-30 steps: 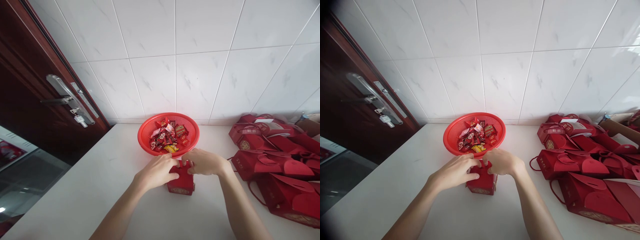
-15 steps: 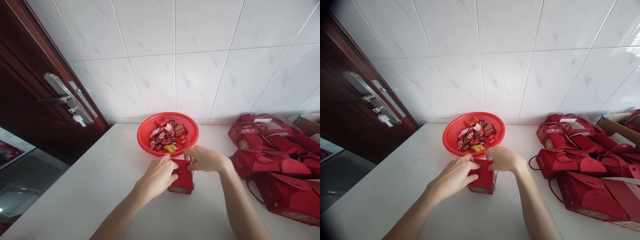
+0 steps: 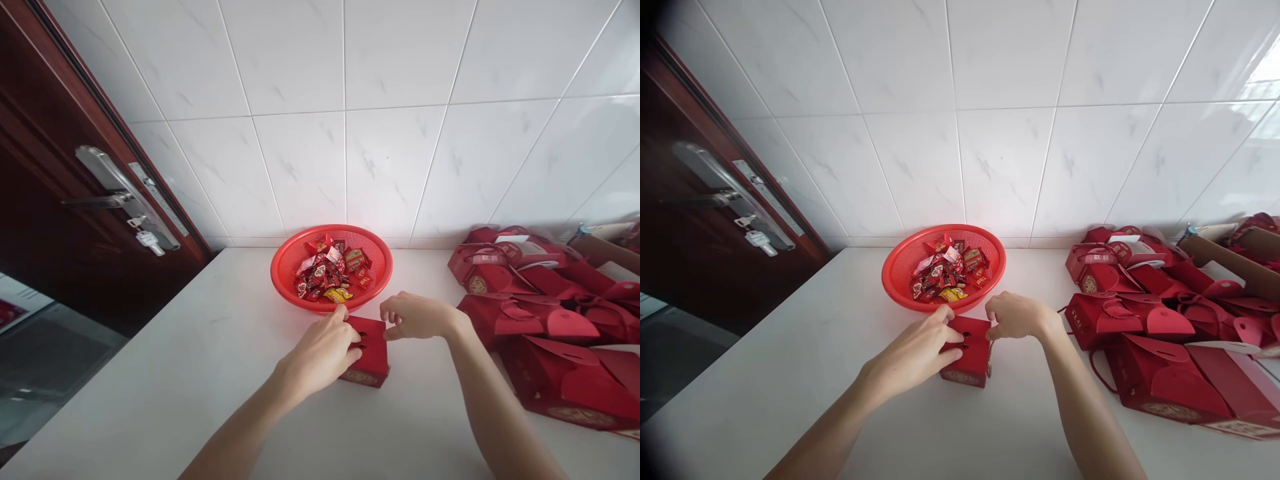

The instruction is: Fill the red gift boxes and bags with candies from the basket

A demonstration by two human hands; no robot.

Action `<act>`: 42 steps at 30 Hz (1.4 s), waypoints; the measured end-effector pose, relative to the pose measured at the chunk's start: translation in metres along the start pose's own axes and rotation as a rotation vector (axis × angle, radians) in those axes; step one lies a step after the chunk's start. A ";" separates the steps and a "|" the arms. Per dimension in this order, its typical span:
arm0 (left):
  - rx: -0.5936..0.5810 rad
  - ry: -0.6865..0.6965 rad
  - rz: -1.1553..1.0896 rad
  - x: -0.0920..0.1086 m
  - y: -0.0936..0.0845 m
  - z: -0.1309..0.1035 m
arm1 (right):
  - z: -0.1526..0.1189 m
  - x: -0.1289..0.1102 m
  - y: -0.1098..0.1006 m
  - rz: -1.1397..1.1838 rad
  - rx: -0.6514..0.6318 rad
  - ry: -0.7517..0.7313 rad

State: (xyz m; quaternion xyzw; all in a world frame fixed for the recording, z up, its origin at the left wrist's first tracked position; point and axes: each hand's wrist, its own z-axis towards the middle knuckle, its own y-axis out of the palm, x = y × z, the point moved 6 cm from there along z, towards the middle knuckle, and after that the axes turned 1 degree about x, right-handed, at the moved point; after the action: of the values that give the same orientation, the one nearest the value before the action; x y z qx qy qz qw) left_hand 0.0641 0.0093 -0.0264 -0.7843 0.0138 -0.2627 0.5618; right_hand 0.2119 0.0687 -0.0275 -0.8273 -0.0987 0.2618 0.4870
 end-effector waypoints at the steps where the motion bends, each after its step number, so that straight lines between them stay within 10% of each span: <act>1: 0.010 0.018 -0.036 0.002 0.003 0.002 | -0.001 0.004 0.002 0.002 -0.010 0.001; 12: 0.166 0.187 -0.165 0.017 0.022 0.024 | -0.018 0.051 0.015 0.144 -0.023 0.028; 23: 0.281 0.058 -0.203 0.008 0.024 0.037 | -0.020 0.065 0.020 0.238 -0.058 0.043; 42: 0.133 -0.011 -0.168 0.005 0.028 0.035 | -0.012 0.067 0.026 0.464 -0.097 -0.192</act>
State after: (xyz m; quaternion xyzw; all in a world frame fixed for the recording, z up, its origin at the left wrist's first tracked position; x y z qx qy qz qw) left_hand 0.0905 0.0281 -0.0570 -0.7451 -0.0727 -0.3047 0.5888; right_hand 0.2729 0.0745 -0.0679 -0.8216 0.0355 0.4387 0.3623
